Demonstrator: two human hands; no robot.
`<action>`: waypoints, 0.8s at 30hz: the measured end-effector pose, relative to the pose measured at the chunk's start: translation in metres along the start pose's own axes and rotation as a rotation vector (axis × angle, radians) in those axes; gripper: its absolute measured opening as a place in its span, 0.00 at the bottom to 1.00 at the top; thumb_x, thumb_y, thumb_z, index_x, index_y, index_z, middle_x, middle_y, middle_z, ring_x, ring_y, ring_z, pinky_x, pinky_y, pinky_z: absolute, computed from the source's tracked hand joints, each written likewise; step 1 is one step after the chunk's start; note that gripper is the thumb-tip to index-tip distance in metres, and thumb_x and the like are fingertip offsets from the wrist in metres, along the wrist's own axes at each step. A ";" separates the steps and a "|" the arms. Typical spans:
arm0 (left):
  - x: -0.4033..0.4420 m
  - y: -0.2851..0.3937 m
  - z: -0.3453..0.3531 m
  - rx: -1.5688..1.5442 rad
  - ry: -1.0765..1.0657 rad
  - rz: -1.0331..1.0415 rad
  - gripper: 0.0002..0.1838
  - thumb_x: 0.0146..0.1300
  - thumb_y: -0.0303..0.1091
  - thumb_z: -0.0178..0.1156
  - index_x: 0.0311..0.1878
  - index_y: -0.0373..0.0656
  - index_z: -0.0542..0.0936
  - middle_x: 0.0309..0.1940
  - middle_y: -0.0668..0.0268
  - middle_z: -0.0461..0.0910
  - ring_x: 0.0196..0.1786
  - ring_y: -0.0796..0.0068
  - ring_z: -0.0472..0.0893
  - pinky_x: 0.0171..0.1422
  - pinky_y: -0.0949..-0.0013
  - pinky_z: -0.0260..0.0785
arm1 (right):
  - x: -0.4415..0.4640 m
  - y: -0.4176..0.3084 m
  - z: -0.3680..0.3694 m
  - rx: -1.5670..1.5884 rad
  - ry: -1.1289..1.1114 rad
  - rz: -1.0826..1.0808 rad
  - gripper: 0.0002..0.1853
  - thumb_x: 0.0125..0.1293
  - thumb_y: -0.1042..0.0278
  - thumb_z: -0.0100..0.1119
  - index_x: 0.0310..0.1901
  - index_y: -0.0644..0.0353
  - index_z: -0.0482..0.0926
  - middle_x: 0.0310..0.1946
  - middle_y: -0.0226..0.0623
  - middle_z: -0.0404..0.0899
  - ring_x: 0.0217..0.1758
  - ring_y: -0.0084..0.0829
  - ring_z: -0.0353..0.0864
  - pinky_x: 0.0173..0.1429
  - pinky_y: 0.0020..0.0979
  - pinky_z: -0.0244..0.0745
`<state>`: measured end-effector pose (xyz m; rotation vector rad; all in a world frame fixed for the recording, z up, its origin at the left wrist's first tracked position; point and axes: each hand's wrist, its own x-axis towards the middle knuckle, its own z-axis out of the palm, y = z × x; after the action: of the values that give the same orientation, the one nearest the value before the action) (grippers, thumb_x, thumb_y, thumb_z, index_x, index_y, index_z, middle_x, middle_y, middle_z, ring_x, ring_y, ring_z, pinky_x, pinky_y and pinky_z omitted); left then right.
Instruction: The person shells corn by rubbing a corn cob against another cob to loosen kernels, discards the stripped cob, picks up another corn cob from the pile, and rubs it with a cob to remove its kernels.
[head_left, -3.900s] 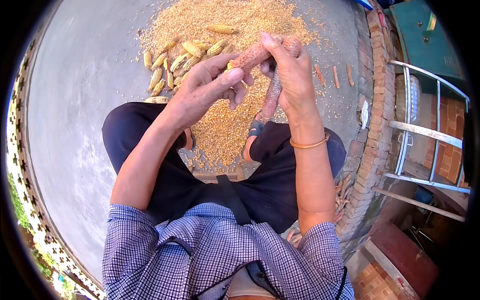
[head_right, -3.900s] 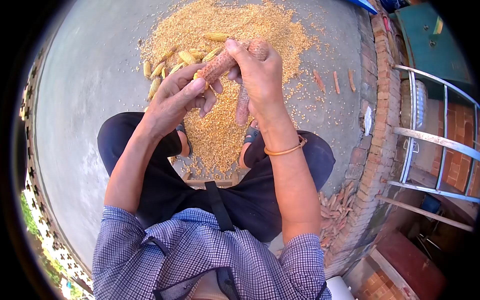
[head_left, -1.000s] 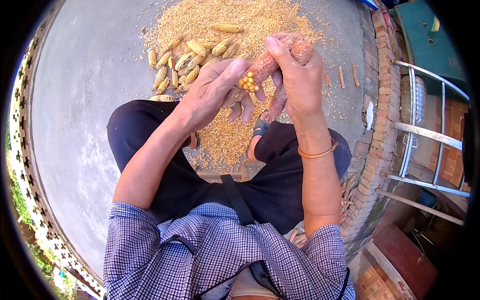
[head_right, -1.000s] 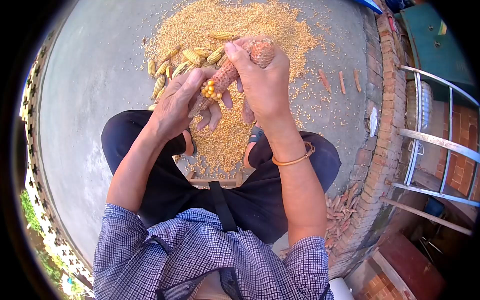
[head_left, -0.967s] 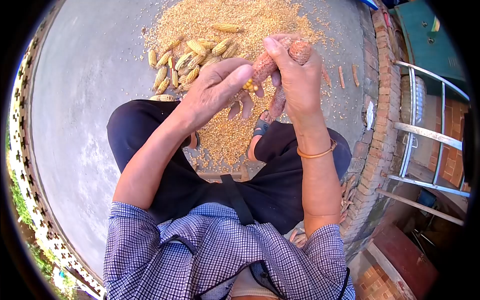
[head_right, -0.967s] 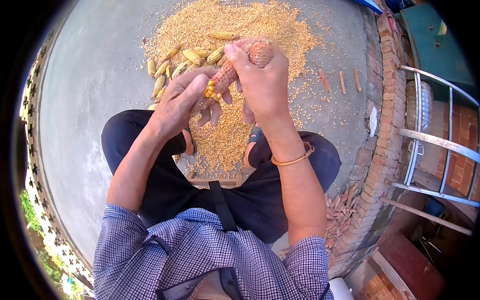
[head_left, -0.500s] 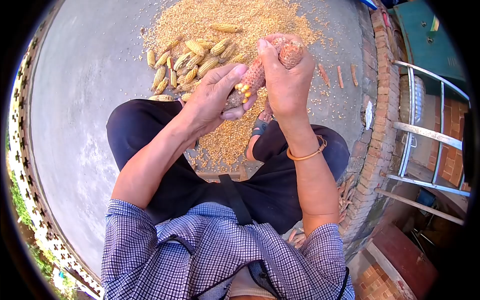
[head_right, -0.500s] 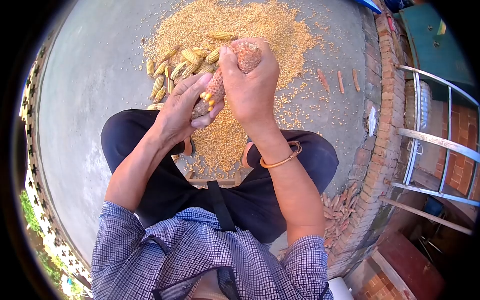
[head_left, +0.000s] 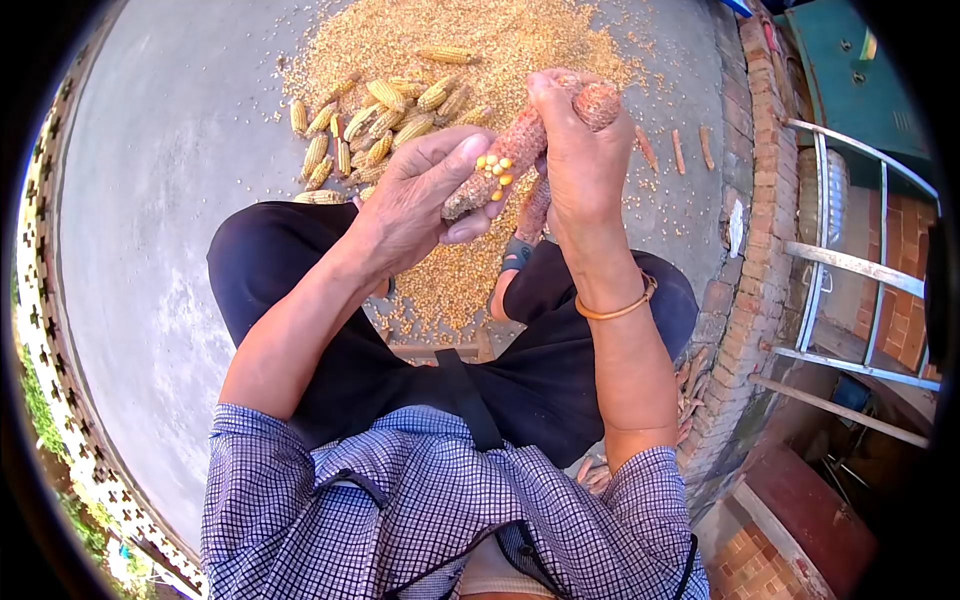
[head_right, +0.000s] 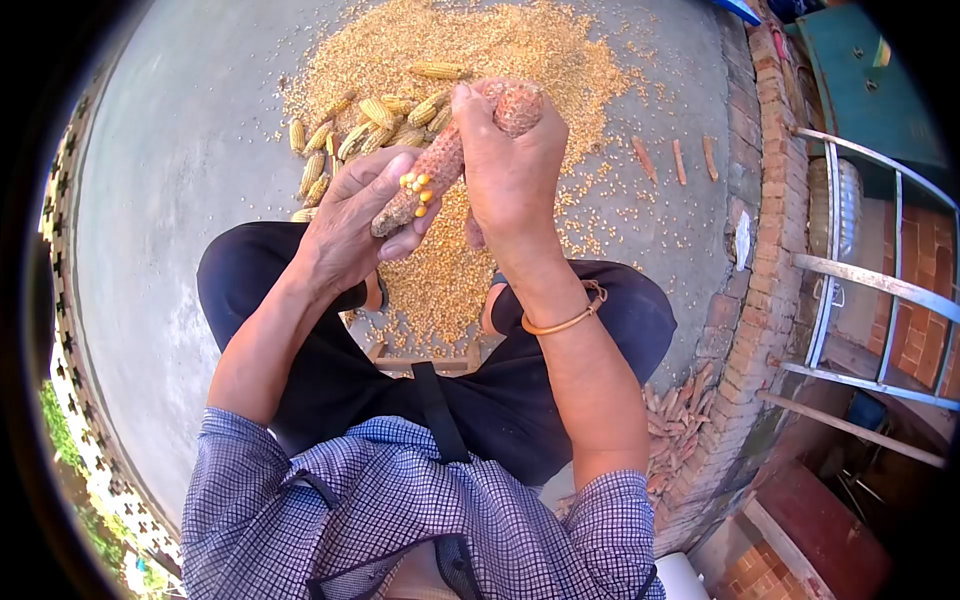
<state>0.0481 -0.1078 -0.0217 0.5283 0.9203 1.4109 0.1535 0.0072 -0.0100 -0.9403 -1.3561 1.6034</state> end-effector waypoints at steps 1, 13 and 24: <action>0.000 0.001 0.001 -0.011 0.034 -0.009 0.22 0.76 0.48 0.50 0.52 0.36 0.76 0.30 0.64 0.76 0.23 0.84 0.72 0.20 0.82 0.56 | 0.000 -0.001 0.001 -0.002 0.000 -0.007 0.06 0.65 0.71 0.63 0.36 0.65 0.80 0.27 0.27 0.79 0.28 0.15 0.73 0.32 0.23 0.69; -0.003 0.004 0.004 0.217 0.013 0.062 0.21 0.77 0.48 0.47 0.46 0.37 0.76 0.27 0.67 0.74 0.22 0.85 0.69 0.22 0.81 0.55 | 0.000 0.002 0.000 -0.020 -0.018 -0.026 0.05 0.66 0.72 0.63 0.36 0.64 0.79 0.26 0.26 0.78 0.29 0.14 0.74 0.33 0.22 0.70; 0.000 0.007 0.012 -0.017 0.073 -0.016 0.20 0.77 0.47 0.48 0.46 0.36 0.75 0.26 0.66 0.76 0.21 0.84 0.73 0.21 0.80 0.59 | 0.003 0.001 0.000 -0.071 -0.017 -0.018 0.06 0.65 0.71 0.64 0.35 0.64 0.78 0.25 0.28 0.78 0.26 0.16 0.73 0.30 0.23 0.70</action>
<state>0.0536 -0.1048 -0.0088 0.4584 0.9679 1.4296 0.1521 0.0095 -0.0108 -0.9553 -1.4377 1.5616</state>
